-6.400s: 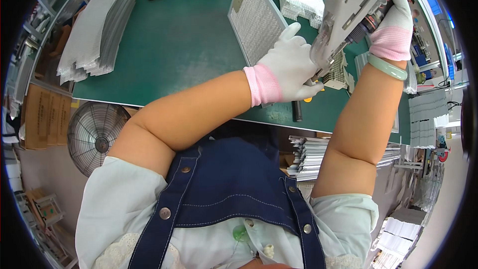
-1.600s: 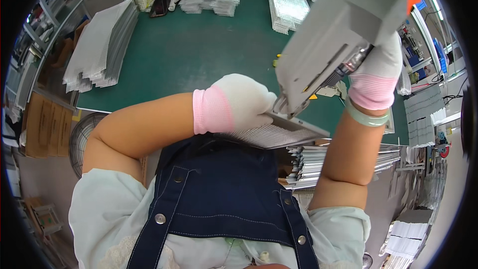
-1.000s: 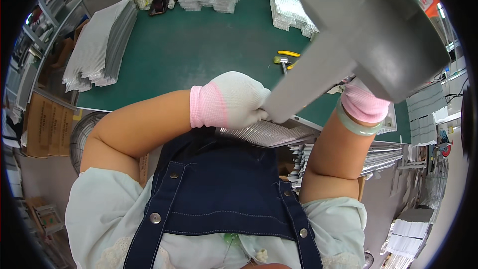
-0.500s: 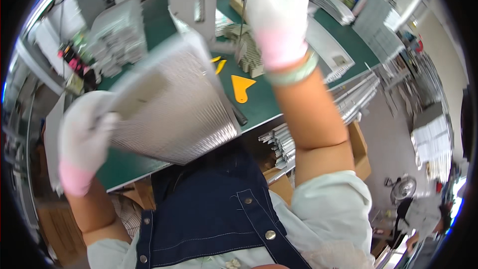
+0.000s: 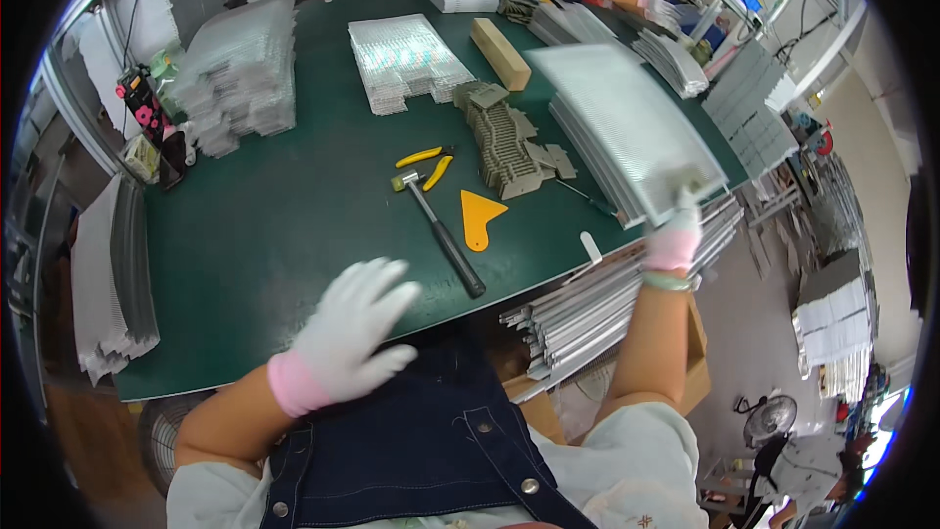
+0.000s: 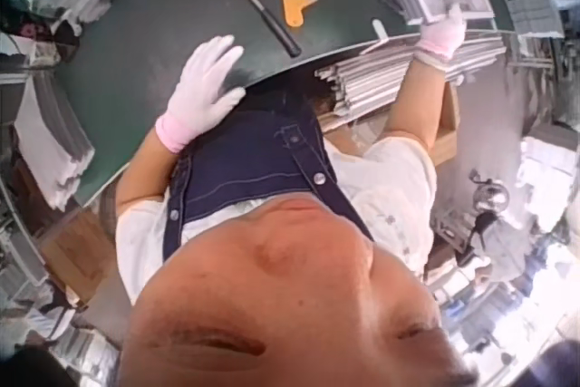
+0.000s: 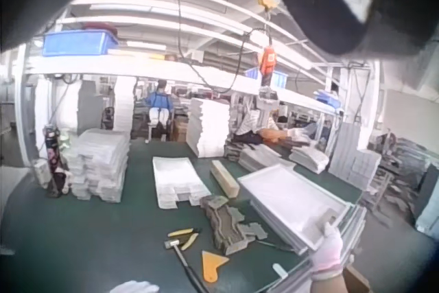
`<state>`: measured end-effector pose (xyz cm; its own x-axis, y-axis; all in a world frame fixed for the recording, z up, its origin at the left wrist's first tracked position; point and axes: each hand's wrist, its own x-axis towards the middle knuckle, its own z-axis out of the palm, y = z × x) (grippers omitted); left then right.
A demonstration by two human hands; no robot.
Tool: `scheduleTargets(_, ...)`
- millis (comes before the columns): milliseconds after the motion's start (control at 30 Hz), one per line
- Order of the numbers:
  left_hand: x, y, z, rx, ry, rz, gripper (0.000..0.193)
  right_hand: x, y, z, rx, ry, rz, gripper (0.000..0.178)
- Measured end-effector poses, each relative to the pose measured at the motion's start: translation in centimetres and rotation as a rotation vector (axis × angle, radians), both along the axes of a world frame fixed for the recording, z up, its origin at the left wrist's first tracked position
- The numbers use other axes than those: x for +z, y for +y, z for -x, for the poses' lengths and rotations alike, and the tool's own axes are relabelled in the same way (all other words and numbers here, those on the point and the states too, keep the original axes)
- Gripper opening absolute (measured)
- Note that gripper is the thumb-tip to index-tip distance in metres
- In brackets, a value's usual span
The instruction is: The person assembles a rectangular filter unit by placing a mesh sheet on a workbench, positioning a plastic frame around it, and securing the edges with a hammer. They then insert a plastic insert into the frame and continue to secure the assembly.
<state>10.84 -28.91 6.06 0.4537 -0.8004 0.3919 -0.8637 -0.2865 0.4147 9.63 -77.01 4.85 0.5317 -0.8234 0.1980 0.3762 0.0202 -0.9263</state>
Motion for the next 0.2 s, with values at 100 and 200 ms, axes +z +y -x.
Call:
scheduleTargets(100,-3.2,3.8,-0.2,0.193,0.163,-0.066,0.063,-0.9,-10.3,-2.0,-0.268,0.653,0.609,0.054)
scheduleTargets(200,-4.5,5.9,-0.3,0.283,0.263,-0.11,0.064,-3.4,-19.0,-4.4,-0.194,0.677,0.555,0.063)
